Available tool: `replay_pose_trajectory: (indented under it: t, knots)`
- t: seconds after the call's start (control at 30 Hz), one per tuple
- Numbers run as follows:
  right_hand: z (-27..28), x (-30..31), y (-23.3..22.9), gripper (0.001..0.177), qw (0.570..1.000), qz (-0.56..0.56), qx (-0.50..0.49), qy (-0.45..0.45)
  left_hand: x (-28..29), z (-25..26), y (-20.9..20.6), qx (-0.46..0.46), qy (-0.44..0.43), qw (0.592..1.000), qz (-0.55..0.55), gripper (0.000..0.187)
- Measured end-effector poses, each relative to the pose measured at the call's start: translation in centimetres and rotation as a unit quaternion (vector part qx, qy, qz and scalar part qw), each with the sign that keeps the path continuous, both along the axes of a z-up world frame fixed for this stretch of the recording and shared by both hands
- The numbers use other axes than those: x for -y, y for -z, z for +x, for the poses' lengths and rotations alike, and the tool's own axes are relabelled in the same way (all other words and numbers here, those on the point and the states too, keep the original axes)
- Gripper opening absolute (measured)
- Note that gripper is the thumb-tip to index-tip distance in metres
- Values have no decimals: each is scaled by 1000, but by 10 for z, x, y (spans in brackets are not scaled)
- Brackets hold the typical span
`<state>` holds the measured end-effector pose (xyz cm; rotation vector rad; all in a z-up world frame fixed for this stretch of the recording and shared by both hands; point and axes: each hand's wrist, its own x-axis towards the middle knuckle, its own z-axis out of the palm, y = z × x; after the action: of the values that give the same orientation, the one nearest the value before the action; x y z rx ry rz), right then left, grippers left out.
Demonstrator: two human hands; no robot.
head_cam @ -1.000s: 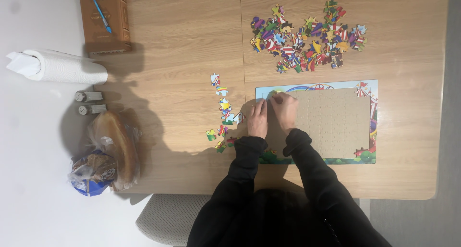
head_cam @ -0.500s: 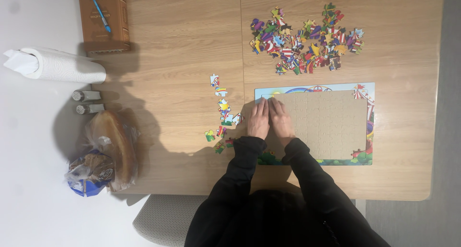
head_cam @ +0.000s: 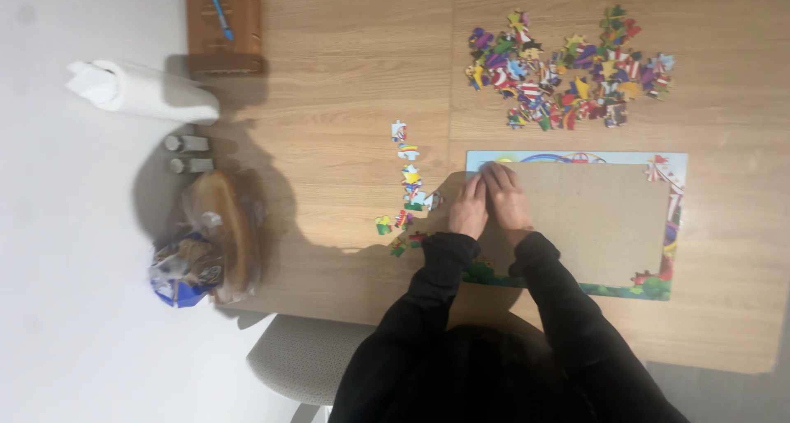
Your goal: The person assembles a jigsaw puzzle on a wooden table, picking up pieces, rotating them, and placing them into the puzzle board. The person works on the border and inner sections, gradually completing more of the puzzle.
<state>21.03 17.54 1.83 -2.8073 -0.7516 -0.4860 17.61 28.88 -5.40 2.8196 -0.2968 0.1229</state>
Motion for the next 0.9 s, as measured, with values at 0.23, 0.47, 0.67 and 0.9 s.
replay_pose_trajectory:
  t: [0.23, 0.47, 0.67, 0.9]
  knots:
    - [-15, -3, -13, 30, 997, -32, -52, 42, -16, -2, -53, -65, -21, 994, -84, 45]
    - [-36, -27, -14, 30, 998, -8, -60, 20, -78, -2, -104, -128, -156, 961, -189, 20]
    - [-50, -45, -10, 27, 995, -7, -92, -35, -126, 52, -72, -56, -266, 942, -197, 27]
    - [-63, -42, 17, 20, 991, 62, -100, -59, -134, 94, -30, -45, -294, 942, -157, 46]
